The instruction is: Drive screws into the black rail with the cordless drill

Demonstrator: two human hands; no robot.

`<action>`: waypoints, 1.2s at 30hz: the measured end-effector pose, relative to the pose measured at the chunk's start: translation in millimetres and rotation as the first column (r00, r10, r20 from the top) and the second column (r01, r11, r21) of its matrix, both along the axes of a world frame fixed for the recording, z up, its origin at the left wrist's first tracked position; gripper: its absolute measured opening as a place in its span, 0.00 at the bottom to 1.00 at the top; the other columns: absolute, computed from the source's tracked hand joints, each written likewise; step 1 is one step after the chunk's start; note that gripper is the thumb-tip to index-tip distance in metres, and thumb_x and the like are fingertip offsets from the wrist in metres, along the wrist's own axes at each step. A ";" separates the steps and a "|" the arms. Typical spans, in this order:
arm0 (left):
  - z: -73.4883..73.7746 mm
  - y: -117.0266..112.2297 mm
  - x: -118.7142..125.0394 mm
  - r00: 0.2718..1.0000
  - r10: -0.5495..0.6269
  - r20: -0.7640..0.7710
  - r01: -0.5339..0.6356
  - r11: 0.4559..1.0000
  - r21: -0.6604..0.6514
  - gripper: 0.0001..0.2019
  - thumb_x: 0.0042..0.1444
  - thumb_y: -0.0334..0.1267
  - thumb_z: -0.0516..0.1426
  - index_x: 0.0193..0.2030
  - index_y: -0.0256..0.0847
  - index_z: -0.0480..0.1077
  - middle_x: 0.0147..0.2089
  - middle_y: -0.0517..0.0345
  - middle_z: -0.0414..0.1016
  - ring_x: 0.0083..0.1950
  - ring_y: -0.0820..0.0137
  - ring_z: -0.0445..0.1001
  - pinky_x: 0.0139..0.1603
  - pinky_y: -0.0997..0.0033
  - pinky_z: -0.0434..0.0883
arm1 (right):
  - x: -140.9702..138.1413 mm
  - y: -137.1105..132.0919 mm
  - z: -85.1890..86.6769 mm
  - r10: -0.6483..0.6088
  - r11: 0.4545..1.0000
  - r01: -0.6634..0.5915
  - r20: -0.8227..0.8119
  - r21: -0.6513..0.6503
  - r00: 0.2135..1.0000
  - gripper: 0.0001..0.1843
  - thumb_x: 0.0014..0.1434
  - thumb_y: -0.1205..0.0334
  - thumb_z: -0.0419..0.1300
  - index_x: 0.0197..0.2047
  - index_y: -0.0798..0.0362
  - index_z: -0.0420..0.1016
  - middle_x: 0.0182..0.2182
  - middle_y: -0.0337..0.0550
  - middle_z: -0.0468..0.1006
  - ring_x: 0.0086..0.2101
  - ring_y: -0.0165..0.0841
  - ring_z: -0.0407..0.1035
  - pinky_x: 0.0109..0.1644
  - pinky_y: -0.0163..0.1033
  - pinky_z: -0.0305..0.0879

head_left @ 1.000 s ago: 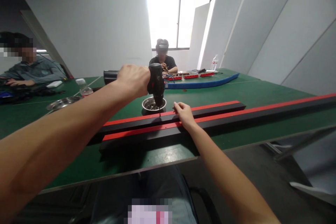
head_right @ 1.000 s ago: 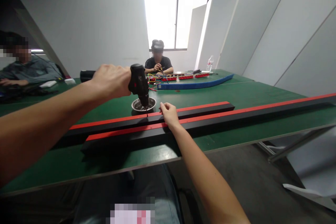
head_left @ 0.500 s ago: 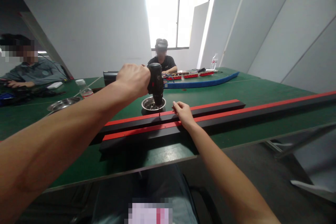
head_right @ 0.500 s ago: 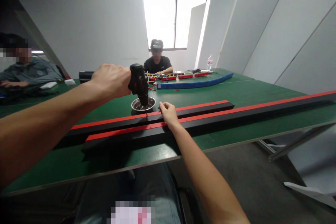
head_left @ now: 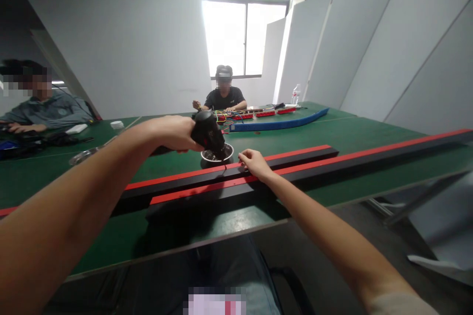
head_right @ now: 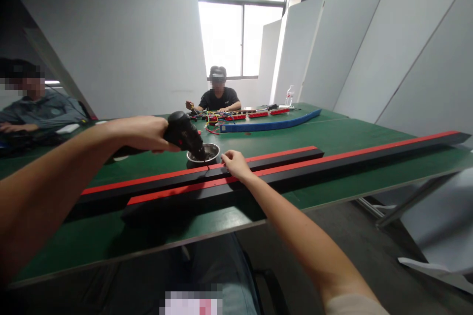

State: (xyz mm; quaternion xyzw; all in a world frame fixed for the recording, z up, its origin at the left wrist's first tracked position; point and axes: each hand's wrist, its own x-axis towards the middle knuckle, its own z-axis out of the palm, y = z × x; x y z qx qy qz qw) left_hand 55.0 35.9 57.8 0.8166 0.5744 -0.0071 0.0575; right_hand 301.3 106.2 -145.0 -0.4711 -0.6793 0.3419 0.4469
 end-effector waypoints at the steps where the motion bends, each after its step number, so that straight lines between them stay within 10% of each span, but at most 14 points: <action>1: -5.0 -2.2 -7.1 0.996 0.028 0.087 -0.022 0.998 -0.064 0.19 0.52 0.55 0.62 0.28 0.39 0.80 0.22 0.52 0.75 0.23 0.66 0.71 0.27 0.69 0.60 | 5.3 4.8 3.6 -0.009 0.999 0.004 0.126 0.037 0.992 0.14 0.65 0.54 0.57 0.31 0.53 0.72 0.29 0.44 0.78 0.29 0.32 0.69 0.34 0.36 0.60; 8: -67.9 -16.7 -63.2 0.705 0.343 0.621 -0.221 0.938 -0.266 0.16 0.42 0.52 0.69 0.23 0.41 0.78 0.19 0.52 0.74 0.19 0.64 0.69 0.20 0.69 0.60 | 73.4 35.9 13.1 -0.161 0.981 0.186 0.791 0.061 0.590 0.14 0.72 0.58 0.48 0.47 0.55 0.72 0.44 0.59 0.80 0.40 0.43 0.74 0.41 0.40 0.59; 13: -120.5 -32.7 -74.7 0.357 0.544 0.759 -0.260 0.839 -0.479 0.23 0.48 0.59 0.65 0.24 0.36 0.76 0.23 0.47 0.77 0.22 0.64 0.73 0.23 0.69 0.67 | 80.6 40.8 1.1 -0.153 0.980 0.193 0.815 0.052 0.559 0.18 0.73 0.56 0.43 0.50 0.55 0.71 0.46 0.60 0.80 0.41 0.44 0.74 0.41 0.40 0.59; 19: -160.7 -55.4 -47.3 -0.031 0.521 0.853 -0.108 0.847 -0.521 0.18 0.48 0.51 0.67 0.28 0.35 0.74 0.24 0.52 0.76 0.23 0.69 0.73 0.23 0.73 0.69 | 70.7 43.0 -1.4 -0.158 0.981 0.184 0.819 0.065 0.552 0.18 0.74 0.56 0.41 0.51 0.53 0.69 0.48 0.59 0.79 0.43 0.43 0.74 0.42 0.40 0.58; 36: -179.6 -67.7 -47.8 0.023 0.429 0.903 -0.052 0.903 -0.427 0.20 0.52 0.53 0.66 0.29 0.35 0.76 0.27 0.52 0.76 0.27 0.68 0.75 0.30 0.70 0.71 | 71.2 36.2 14.5 -0.082 0.996 0.054 0.921 0.066 0.381 0.19 0.73 0.56 0.41 0.50 0.53 0.70 0.41 0.59 0.80 0.35 0.43 0.72 0.37 0.41 0.56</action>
